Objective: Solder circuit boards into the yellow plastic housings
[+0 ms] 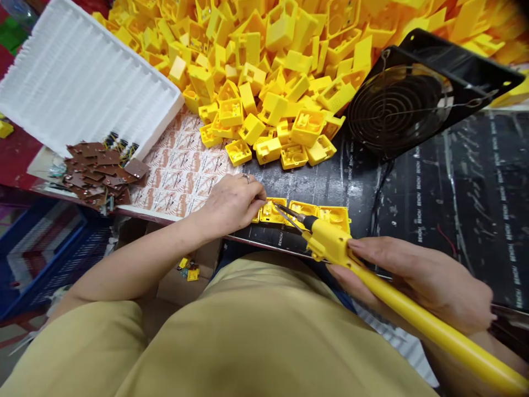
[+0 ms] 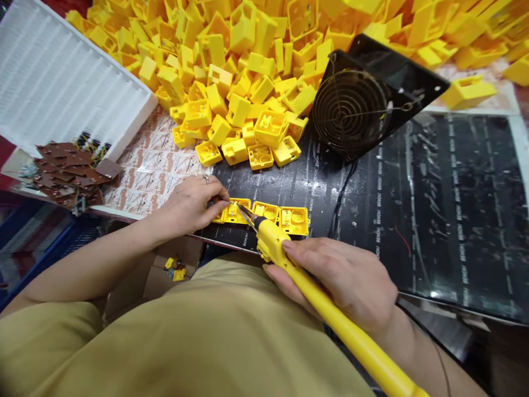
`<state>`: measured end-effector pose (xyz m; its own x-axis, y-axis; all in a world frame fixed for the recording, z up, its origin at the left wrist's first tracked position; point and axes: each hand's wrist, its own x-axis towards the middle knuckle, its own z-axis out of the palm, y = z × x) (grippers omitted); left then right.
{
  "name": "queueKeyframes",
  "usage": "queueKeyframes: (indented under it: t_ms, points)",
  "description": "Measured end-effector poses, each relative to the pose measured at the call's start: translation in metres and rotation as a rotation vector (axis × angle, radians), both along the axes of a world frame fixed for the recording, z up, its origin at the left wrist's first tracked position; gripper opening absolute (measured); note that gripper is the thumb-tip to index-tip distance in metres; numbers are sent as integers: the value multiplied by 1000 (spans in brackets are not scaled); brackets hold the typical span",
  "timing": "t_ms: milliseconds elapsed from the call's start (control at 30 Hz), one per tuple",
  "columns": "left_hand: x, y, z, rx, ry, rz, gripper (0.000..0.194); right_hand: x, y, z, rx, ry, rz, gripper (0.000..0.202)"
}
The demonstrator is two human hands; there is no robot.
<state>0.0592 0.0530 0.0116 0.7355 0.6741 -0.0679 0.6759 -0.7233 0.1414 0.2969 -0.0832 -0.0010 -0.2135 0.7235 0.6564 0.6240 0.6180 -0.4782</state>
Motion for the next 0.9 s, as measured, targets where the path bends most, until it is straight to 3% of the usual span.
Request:
queueKeyframes:
  t_ms: [100, 400, 633, 800, 900]
  points:
    - [4, 2, 4, -1, 68, -19, 20, -6, 6, 8, 10, -28, 19, 9]
    - [13, 7, 13, -5, 153, -36, 23, -5, 10, 14, 72, -214, 86, 15]
    - [17, 7, 17, -42, 215, -7, 28, 15, -9, 14, -187, -121, -6, 10]
    - [18, 8, 19, -48, 237, 5, 27, 12, -7, 14, -208, -49, -37, 14]
    - [10, 10, 18, -64, 117, -20, 22, 15, -7, 9, -185, -77, -53, 14]
